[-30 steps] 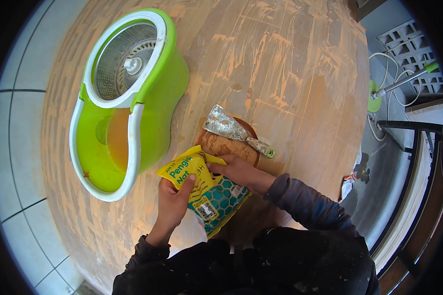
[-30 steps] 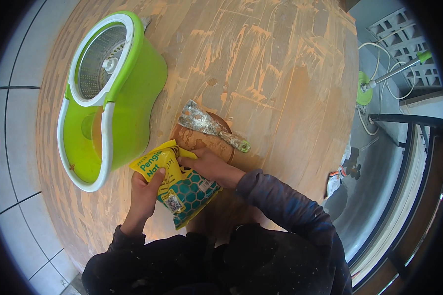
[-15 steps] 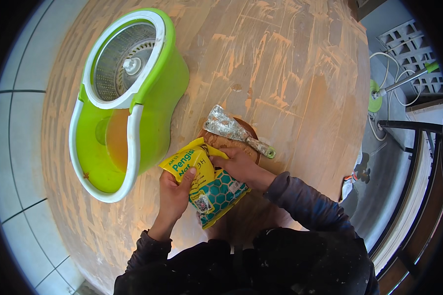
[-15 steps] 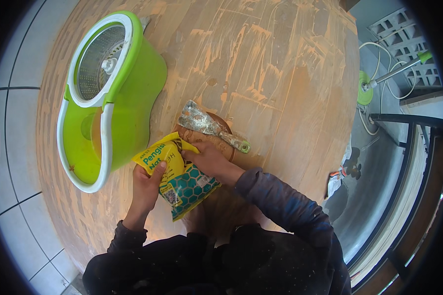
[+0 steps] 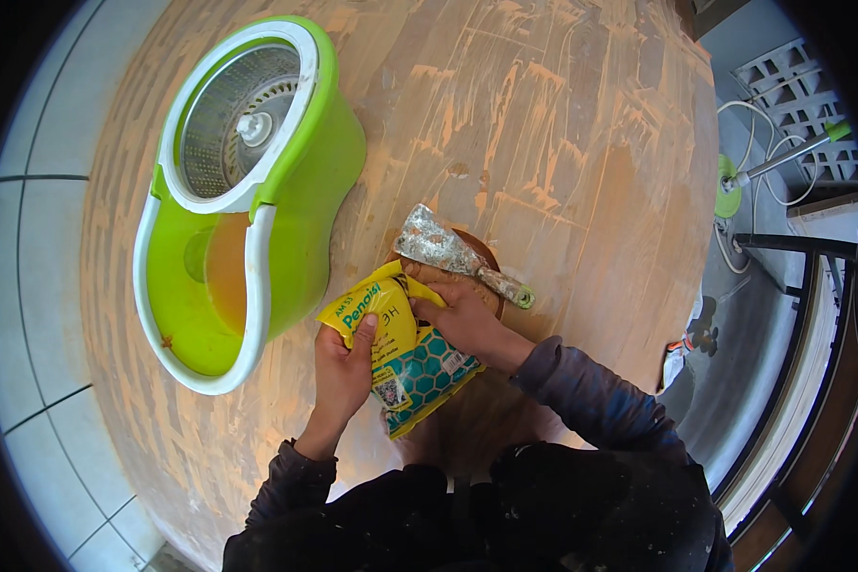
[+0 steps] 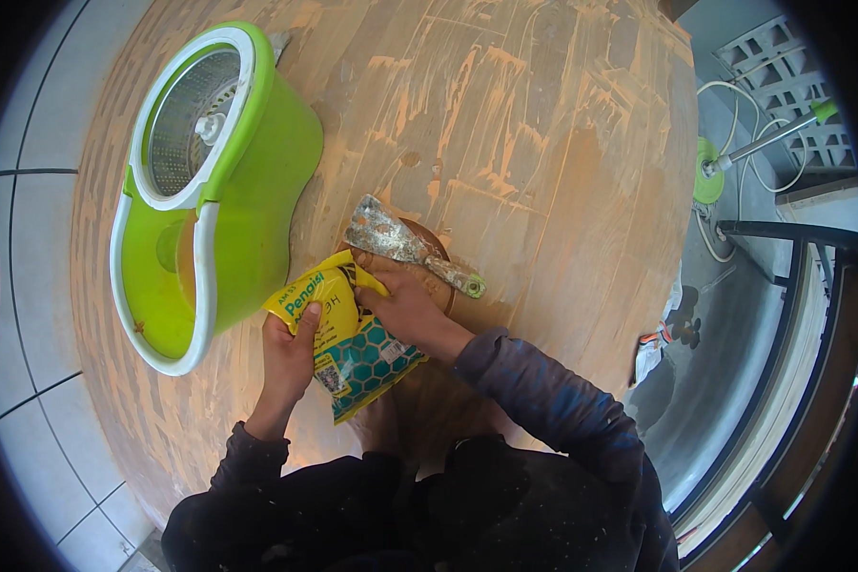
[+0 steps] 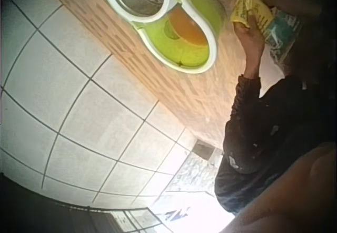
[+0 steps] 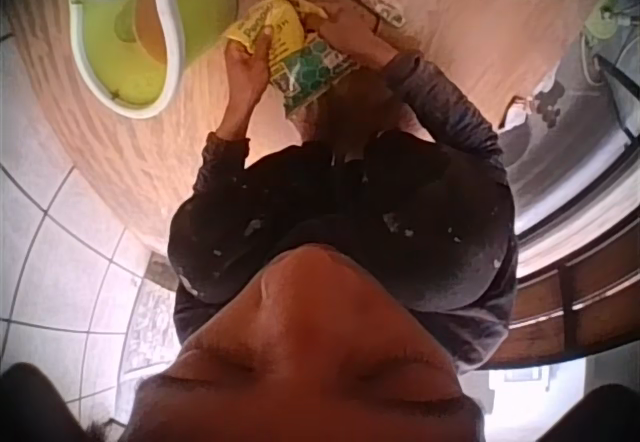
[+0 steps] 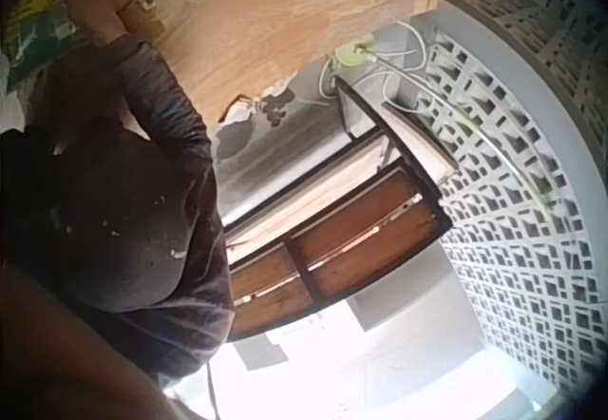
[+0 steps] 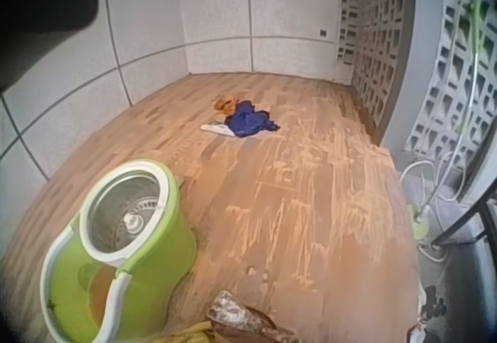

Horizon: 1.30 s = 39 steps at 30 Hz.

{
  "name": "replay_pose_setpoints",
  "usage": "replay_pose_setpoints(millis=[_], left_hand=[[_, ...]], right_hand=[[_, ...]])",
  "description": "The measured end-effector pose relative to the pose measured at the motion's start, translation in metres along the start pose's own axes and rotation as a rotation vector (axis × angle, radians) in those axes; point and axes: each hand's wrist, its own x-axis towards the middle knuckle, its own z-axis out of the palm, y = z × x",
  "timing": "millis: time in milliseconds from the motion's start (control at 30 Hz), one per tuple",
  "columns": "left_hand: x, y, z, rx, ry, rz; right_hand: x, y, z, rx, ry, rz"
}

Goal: The person pours grout powder from a bag into a bowl containing liquid, stirs the mixture using a putty knife, and spreads the paste into the gaps of a tiled floor using a putty knife and a small block of wood while occasionally wiping the area with a cloth.

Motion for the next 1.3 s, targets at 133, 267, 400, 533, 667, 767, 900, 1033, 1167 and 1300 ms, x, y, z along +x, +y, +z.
replay_pose_setpoints(millis=[133, 267, 400, 533, 667, 767, 900, 1033, 1167, 1300], left_hand=[[-0.004, -0.003, -0.002, 0.047, -0.026, 0.013], [-0.016, -0.002, -0.005, 0.115, -0.035, 0.052], [-0.028, 0.002, -0.007, 0.105, -0.050, 0.039], [-0.039, 0.002, -0.010, 0.099, -0.089, -0.025], [-0.047, -0.004, -0.014, 0.048, -0.186, -0.090], [-0.052, -0.006, -0.014, 0.050, -0.212, -0.078], [-0.051, -0.003, -0.008, 0.061, -0.243, -0.109], [-0.046, 0.001, -0.003, 0.079, -0.253, -0.098], [-0.041, -0.001, -0.004, 0.083, -0.265, -0.111], [-0.037, -0.001, -0.001, 0.080, -0.217, -0.100]], right_hand=[[-0.006, -0.001, 0.000, -0.062, 0.029, -0.074], [-0.011, -0.012, -0.001, 0.228, -0.113, 0.188], [-0.023, -0.018, 0.005, -0.013, -0.109, 0.177], [-0.030, -0.006, 0.009, 0.012, -0.138, 0.186], [-0.045, 0.003, 0.010, 0.002, -0.133, 0.189], [-0.054, 0.009, 0.011, -0.002, -0.121, 0.173], [-0.062, 0.014, 0.010, 0.090, -0.062, 0.176], [-0.066, 0.009, 0.006, 0.034, 0.015, 0.159], [-0.062, 0.006, 0.003, 0.046, 0.000, 0.206], [-0.055, 0.006, 0.003, 0.041, -0.001, 0.148]])
